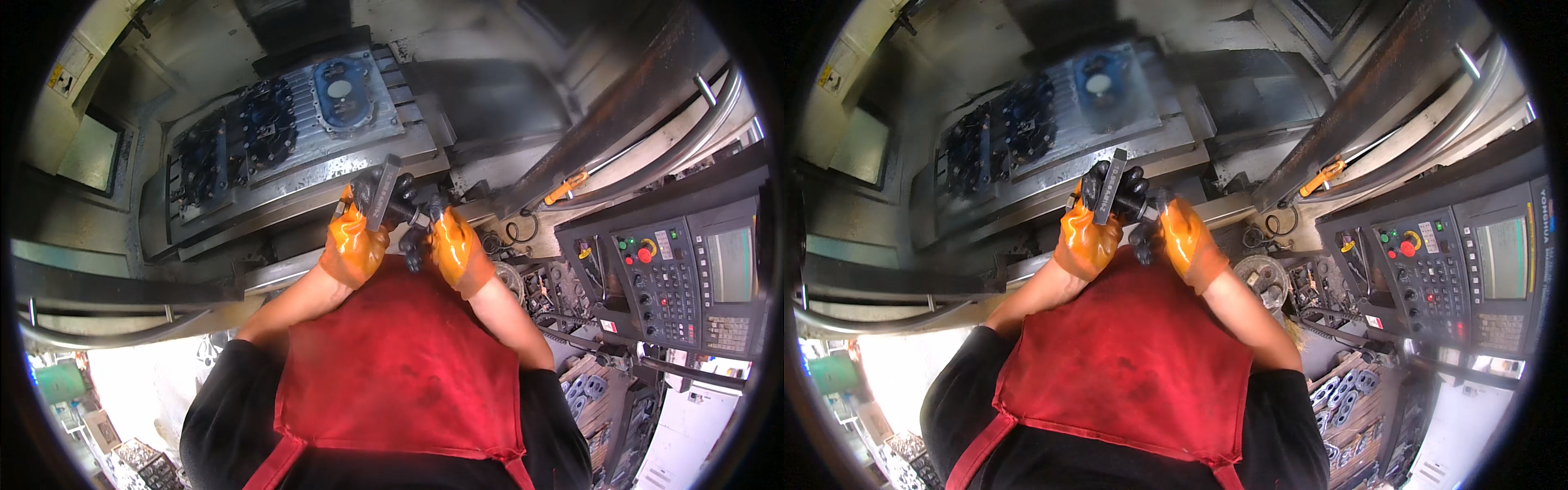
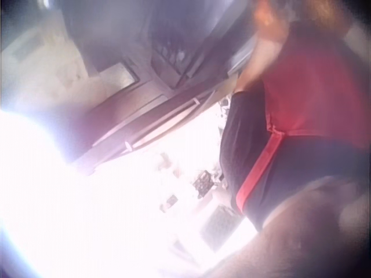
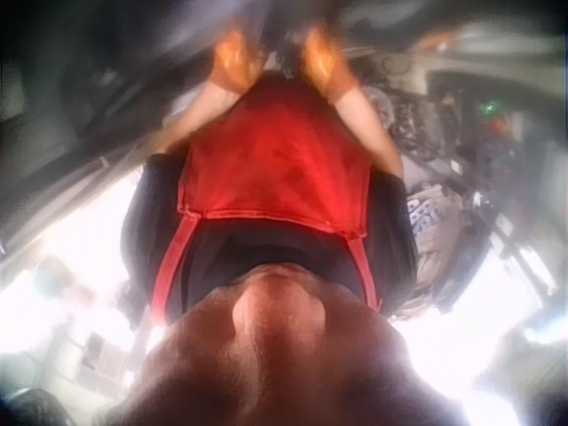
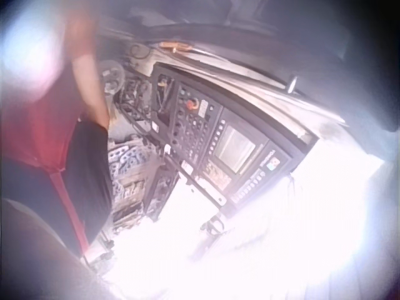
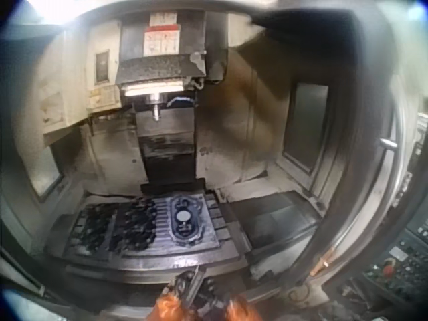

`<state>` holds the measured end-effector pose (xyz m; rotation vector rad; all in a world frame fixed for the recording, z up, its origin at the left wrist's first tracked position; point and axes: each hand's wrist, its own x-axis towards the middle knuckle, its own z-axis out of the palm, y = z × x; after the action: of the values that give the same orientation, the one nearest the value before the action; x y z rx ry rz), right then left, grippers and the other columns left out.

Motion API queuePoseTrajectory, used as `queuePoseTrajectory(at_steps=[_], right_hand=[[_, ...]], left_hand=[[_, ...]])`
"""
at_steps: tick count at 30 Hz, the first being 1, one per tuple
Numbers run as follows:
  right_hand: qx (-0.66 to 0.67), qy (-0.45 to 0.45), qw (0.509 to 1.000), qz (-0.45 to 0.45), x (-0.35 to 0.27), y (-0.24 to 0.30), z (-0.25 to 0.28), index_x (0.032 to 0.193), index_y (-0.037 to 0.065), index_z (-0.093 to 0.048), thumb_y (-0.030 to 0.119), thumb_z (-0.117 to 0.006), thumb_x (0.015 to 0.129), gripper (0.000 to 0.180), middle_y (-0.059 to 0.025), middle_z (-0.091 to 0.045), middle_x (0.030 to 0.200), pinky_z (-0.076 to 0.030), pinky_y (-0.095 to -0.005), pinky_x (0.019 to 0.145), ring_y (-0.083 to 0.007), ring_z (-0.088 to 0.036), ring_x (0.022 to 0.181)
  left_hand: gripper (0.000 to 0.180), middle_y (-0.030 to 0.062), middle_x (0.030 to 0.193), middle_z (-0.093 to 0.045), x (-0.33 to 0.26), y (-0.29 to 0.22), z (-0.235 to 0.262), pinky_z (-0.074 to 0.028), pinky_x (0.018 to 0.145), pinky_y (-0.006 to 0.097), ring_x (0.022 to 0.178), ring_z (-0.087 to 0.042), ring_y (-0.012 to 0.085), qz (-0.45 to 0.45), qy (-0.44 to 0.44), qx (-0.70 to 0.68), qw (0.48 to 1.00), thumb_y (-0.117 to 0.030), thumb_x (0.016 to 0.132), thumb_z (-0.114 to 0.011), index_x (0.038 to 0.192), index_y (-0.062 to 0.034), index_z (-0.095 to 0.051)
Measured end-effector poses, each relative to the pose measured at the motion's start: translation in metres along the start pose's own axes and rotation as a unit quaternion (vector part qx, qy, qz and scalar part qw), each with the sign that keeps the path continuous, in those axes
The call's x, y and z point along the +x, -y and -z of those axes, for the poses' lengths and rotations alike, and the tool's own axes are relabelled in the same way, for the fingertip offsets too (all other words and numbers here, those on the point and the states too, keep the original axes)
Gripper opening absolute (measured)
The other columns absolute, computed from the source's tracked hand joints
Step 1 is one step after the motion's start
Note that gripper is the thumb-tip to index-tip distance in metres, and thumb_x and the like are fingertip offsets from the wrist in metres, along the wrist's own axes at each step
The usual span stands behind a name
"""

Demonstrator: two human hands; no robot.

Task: The person uses an air nozzle to clean a metal part and the CNC machine bed, then places a metal component onto the machine bed and secures it by hand.

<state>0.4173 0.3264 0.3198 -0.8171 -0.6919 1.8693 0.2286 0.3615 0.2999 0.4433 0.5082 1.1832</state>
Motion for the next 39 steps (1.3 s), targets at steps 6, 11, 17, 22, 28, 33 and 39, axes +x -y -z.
queuePoseTrajectory(at_steps=[6, 11, 17, 22, 28, 33, 39], right_hand=[[-0.100, -0.002, 0.988, 0.120, 0.029, -0.011, -0.021, 0.135, 0.001, -0.047, 0.016, -0.061, 0.102, 0.038, -0.0100, -0.066, 0.109, -0.057, -0.0295, 0.081, -0.0173, -0.068, 0.097], [-0.220, 0.017, 0.959, 0.179, 0.043, -0.012, -0.031, 0.133, 0.002, -0.053, 0.025, -0.059, 0.104, 0.038, -0.0102, -0.069, 0.106, -0.056, -0.0302, 0.071, -0.0178, -0.068, 0.087], [-0.046, 0.003, 0.998, 0.045, 0.042, -0.009, -0.050, 0.129, 0.002, -0.059, 0.025, -0.054, 0.106, 0.033, -0.0084, -0.070, 0.113, -0.054, -0.0295, 0.072, -0.0156, -0.068, 0.088], [-0.048, 0.026, 0.998, -0.009, 0.032, -0.005, -0.051, 0.131, 0.003, -0.059, 0.037, -0.052, 0.107, 0.042, -0.0118, -0.071, 0.119, -0.056, -0.0321, 0.075, -0.0187, -0.070, 0.098], [0.140, 0.123, 0.978, -0.097, 0.021, 0.001, -0.048, 0.133, 0.005, -0.059, 0.043, -0.050, 0.107, 0.046, -0.0127, -0.070, 0.122, -0.056, -0.0350, 0.080, -0.0222, -0.070, 0.103], [-0.081, 0.041, 0.995, 0.041, 0.009, -0.004, -0.052, 0.135, 0.006, -0.055, 0.028, -0.058, 0.104, 0.039, -0.0066, -0.069, 0.112, -0.054, -0.0302, 0.075, -0.0162, -0.067, 0.091], [-0.141, 0.119, 0.978, 0.098, 0.007, -0.017, -0.035, 0.137, 0.006, -0.053, 0.019, -0.058, 0.104, 0.036, -0.0091, -0.069, 0.116, -0.054, -0.0327, 0.073, -0.0175, -0.068, 0.095]], left_hand=[[0.031, 0.0103, 0.139, -0.062, 0.019, -0.031, 0.013, -0.048, 0.104, 0.044, 0.126, -0.060, 0.0248, -0.007, 0.084, -0.056, 0.995, -0.027, 0.107, -0.052, 0.135, -0.0168, -0.058], [0.032, 0.0079, 0.131, -0.065, 0.018, -0.049, 0.015, -0.053, 0.094, 0.034, 0.116, -0.064, 0.0199, 0.007, 0.078, -0.088, 0.993, -0.029, 0.109, -0.050, 0.133, -0.0105, -0.057], [0.034, 0.0118, 0.130, -0.067, 0.013, -0.055, 0.017, -0.054, 0.095, 0.038, 0.112, -0.067, 0.0252, 0.024, 0.005, -0.141, 0.990, -0.032, 0.107, -0.053, 0.135, -0.0116, -0.058], [0.034, 0.0121, 0.131, -0.068, 0.005, -0.048, 0.025, -0.055, 0.095, 0.040, 0.112, -0.067, 0.0250, 0.009, 0.008, -0.131, 0.991, -0.031, 0.107, -0.054, 0.134, -0.0117, -0.059], [0.033, 0.0108, 0.139, -0.062, -0.011, -0.039, 0.029, -0.051, 0.104, 0.039, 0.125, -0.061, 0.0261, -0.011, 0.079, -0.139, 0.987, -0.026, 0.107, -0.051, 0.138, -0.0147, -0.057], [0.032, 0.0131, 0.141, -0.061, -0.032, -0.030, 0.022, -0.050, 0.105, 0.040, 0.126, -0.061, 0.0263, -0.089, 0.052, -0.047, 0.994, -0.023, 0.106, -0.052, 0.136, -0.0133, -0.057], [0.032, 0.0125, 0.141, -0.061, -0.051, -0.025, 0.021, -0.049, 0.106, 0.041, 0.126, -0.061, 0.0259, -0.127, -0.013, 0.121, 0.984, -0.022, 0.105, -0.054, 0.136, -0.0135, -0.058]])
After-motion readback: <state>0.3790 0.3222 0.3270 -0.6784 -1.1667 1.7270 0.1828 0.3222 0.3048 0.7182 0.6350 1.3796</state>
